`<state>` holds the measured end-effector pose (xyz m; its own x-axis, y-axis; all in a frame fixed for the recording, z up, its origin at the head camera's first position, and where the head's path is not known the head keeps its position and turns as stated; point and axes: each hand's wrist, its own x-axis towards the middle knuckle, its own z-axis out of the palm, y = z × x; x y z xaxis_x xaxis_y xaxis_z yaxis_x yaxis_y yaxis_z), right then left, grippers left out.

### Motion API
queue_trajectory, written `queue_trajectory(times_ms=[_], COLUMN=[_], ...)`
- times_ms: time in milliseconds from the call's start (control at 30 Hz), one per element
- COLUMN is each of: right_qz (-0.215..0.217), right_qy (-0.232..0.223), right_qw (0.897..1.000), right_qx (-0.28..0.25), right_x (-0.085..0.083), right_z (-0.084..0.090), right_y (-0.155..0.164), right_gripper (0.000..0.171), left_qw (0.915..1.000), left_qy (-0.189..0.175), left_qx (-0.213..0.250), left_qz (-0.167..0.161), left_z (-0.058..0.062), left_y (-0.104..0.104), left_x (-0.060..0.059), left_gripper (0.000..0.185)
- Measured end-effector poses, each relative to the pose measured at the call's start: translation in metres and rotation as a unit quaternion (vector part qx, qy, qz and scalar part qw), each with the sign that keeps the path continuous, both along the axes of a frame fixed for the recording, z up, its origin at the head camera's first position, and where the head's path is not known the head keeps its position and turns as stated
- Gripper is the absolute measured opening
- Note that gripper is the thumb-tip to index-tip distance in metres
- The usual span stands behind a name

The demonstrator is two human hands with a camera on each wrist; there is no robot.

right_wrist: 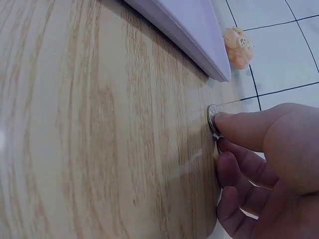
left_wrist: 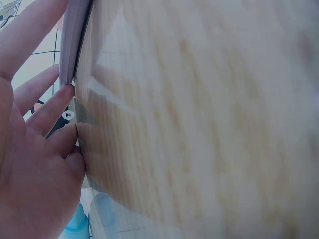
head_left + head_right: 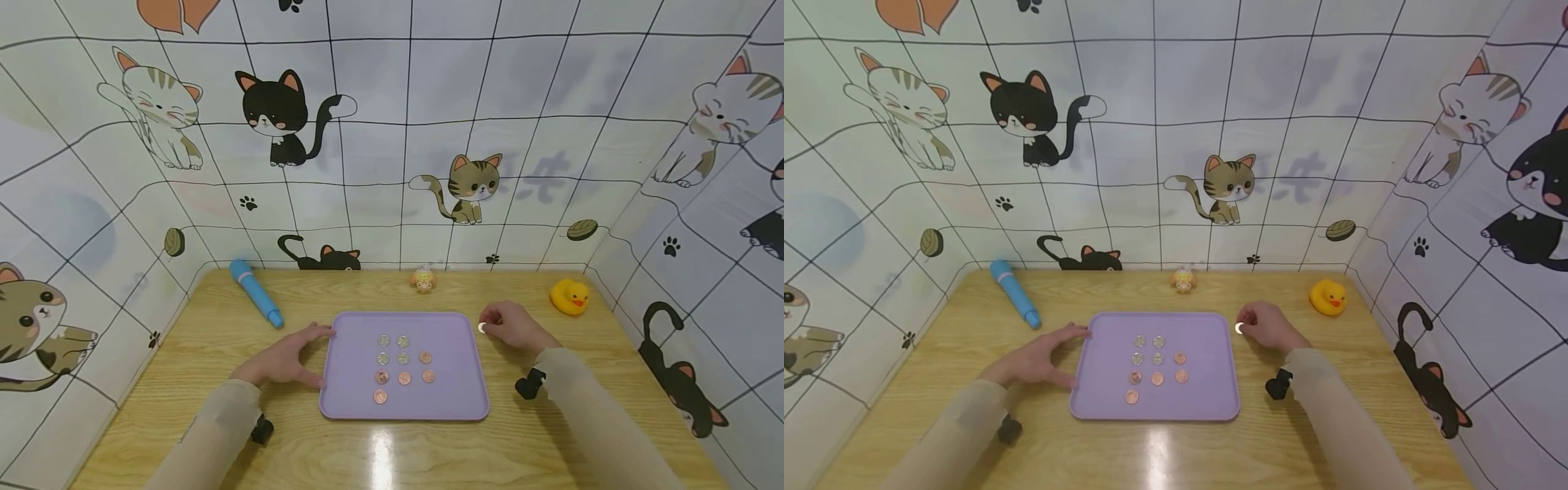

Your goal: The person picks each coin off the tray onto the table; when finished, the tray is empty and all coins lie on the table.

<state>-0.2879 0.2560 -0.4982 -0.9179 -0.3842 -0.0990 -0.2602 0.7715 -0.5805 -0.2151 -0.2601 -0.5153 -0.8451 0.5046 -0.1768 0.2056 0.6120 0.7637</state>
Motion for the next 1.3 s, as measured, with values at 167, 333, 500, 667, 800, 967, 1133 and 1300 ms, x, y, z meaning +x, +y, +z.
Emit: queue_trajectory(times_ms=[167, 333, 500, 667, 800, 967, 1133, 1300], right_qz=[0.001, 0.000, 0.000, -0.008, -0.009, -0.003, 0.031, 0.085], right_qy=[0.003, 0.006, 0.005, -0.004, 0.000, 0.020, 0.039, 0.044], right_qw=[1.000, 1.000, 1.000, 1.000, 1.000, 1.000, 0.998, 0.994], right_qx=[0.001, 0.005, 0.003, -0.002, -0.011, -0.013, -0.030, -0.051], right_x=[-0.001, -0.001, 0.000, 0.001, 0.003, 0.006, 0.010, 0.015], right_z=[0.000, 0.000, 0.000, 0.004, 0.007, 0.009, 0.013, 0.016], right_y=[0.000, 0.000, 0.001, 0.000, -0.006, -0.019, -0.038, -0.057], right_gripper=[0.005, 0.004, 0.004, 0.008, 0.012, 0.013, 0.013, 0.011], left_qw=[1.0000, 1.0000, 1.0000, 0.9999, 1.0000, 1.0000, 1.0000, 1.0000], left_qy=[-0.003, -0.002, -0.005, -0.007, 0.003, 0.004, 0.001, 0.002], left_qx=[0.006, 0.004, 0.004, 0.008, 0.004, 0.004, 0.006, 0.005], left_qz=[0.003, 0.002, 0.006, 0.010, 0.006, 0.002, 0.003, 0.004], left_z=[0.000, 0.000, -0.002, -0.001, -0.002, -0.002, -0.003, -0.003], left_y=[0.001, 0.000, -0.001, 0.000, 0.000, -0.001, -0.001, -0.001], left_x=[0.001, 0.001, 0.000, 0.001, 0.001, 0.001, 0.001, 0.001], left_gripper=[0.102, 0.102, 0.102, 0.102, 0.101, 0.101, 0.101, 0.100])
